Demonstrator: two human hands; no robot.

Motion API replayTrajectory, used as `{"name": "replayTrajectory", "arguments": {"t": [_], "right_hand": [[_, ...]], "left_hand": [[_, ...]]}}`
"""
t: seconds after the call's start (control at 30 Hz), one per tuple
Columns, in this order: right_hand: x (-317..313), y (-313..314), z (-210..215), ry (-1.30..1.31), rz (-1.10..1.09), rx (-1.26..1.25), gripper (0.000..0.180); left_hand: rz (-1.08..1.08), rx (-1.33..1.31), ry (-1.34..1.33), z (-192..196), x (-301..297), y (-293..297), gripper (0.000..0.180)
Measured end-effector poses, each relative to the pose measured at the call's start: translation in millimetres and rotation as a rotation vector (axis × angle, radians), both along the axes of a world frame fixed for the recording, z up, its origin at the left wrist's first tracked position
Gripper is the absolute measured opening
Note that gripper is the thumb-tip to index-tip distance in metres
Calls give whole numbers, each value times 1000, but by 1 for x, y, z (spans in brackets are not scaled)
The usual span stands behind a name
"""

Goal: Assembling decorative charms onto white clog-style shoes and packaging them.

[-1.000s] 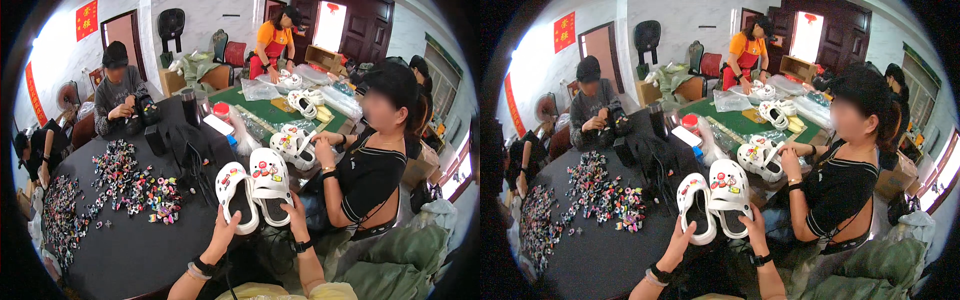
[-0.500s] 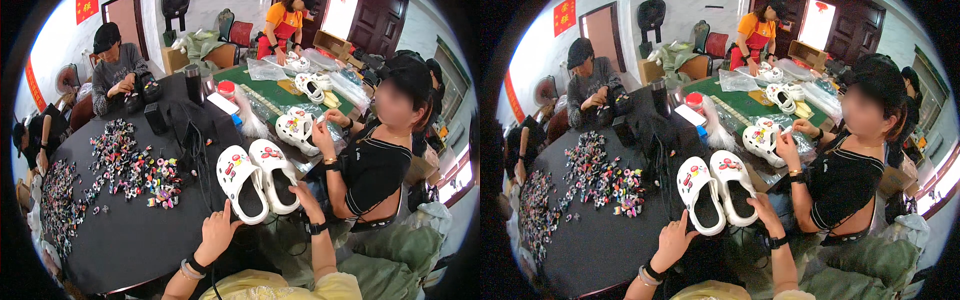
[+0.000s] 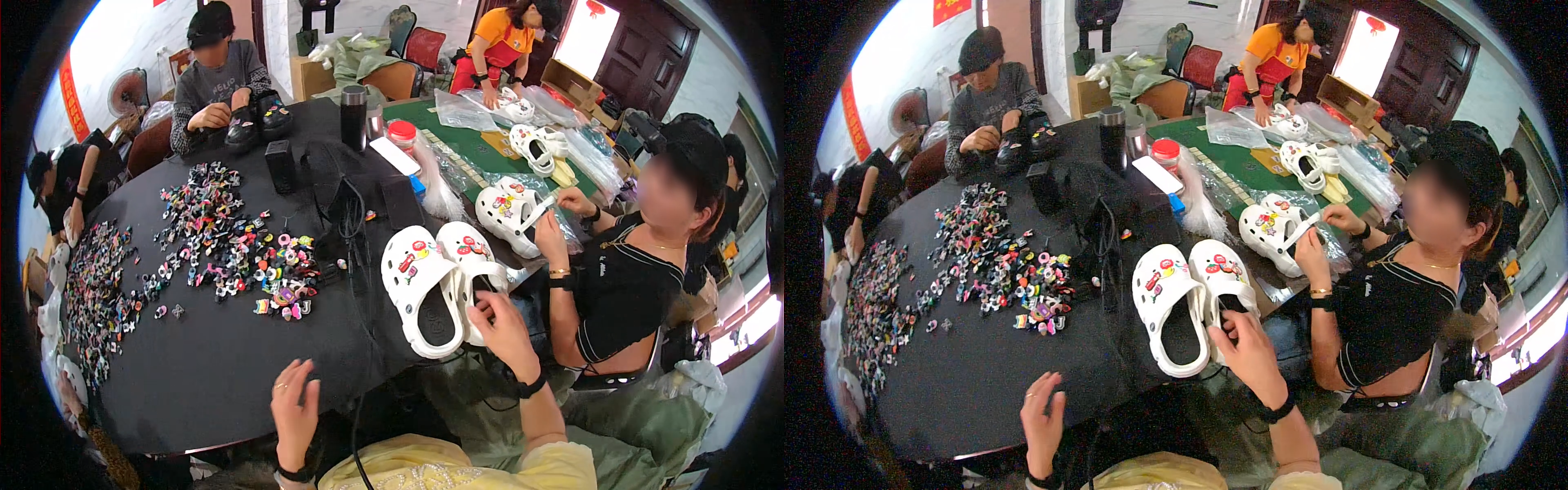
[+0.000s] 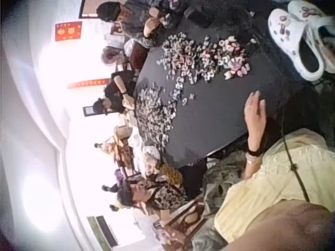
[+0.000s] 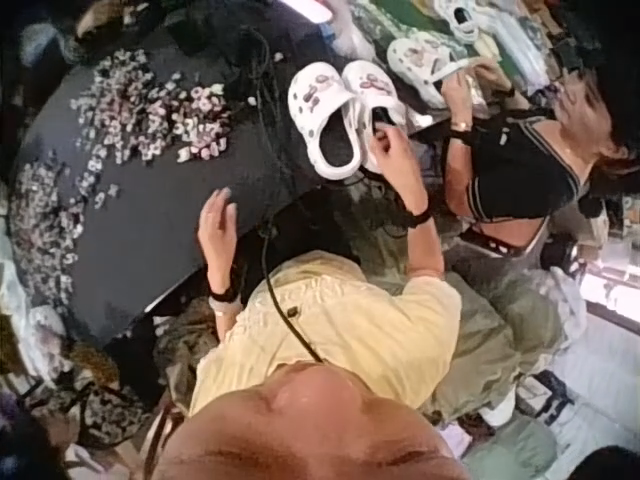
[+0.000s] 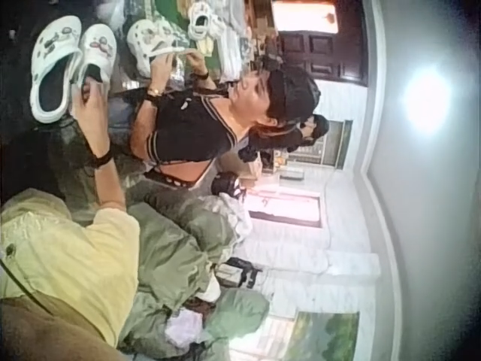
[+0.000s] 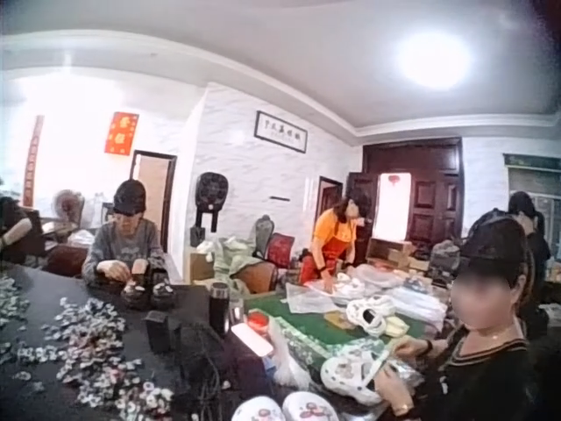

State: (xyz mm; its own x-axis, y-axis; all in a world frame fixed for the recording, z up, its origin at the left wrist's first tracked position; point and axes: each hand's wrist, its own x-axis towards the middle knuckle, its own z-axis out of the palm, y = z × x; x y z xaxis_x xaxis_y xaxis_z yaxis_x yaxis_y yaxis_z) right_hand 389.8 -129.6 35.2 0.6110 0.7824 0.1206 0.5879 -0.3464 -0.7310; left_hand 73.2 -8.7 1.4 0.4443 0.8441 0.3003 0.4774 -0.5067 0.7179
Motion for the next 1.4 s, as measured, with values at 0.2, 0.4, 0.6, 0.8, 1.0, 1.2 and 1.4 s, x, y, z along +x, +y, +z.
{"name": "replayTrajectory", "arguments": {"t": [0.2,0.4,0.6,0.8,1.0,1.2,1.4], "right_hand": [[19,50,15,-237,124,-368,77],[37,61,-6,-363,121,-434,61],[29,39,-20,-547,230,-482,36],[41,-8,-44,-1032,220,109,44],[74,-12,-23,-924,36,116,41],[99,-2,-11,-773,-100,162,38],[159,9,3,-561,-154,271,35]], "left_hand": [[501,112,-25,-50,-78,5,18],[624,193,5,-69,-93,15,19],[649,398,181,-84,-96,21,19],[623,397,189,-83,-91,22,17],[697,353,243,-88,-95,21,17],[686,352,230,-87,-90,22,17],[658,149,188,-76,-94,27,19]]}}
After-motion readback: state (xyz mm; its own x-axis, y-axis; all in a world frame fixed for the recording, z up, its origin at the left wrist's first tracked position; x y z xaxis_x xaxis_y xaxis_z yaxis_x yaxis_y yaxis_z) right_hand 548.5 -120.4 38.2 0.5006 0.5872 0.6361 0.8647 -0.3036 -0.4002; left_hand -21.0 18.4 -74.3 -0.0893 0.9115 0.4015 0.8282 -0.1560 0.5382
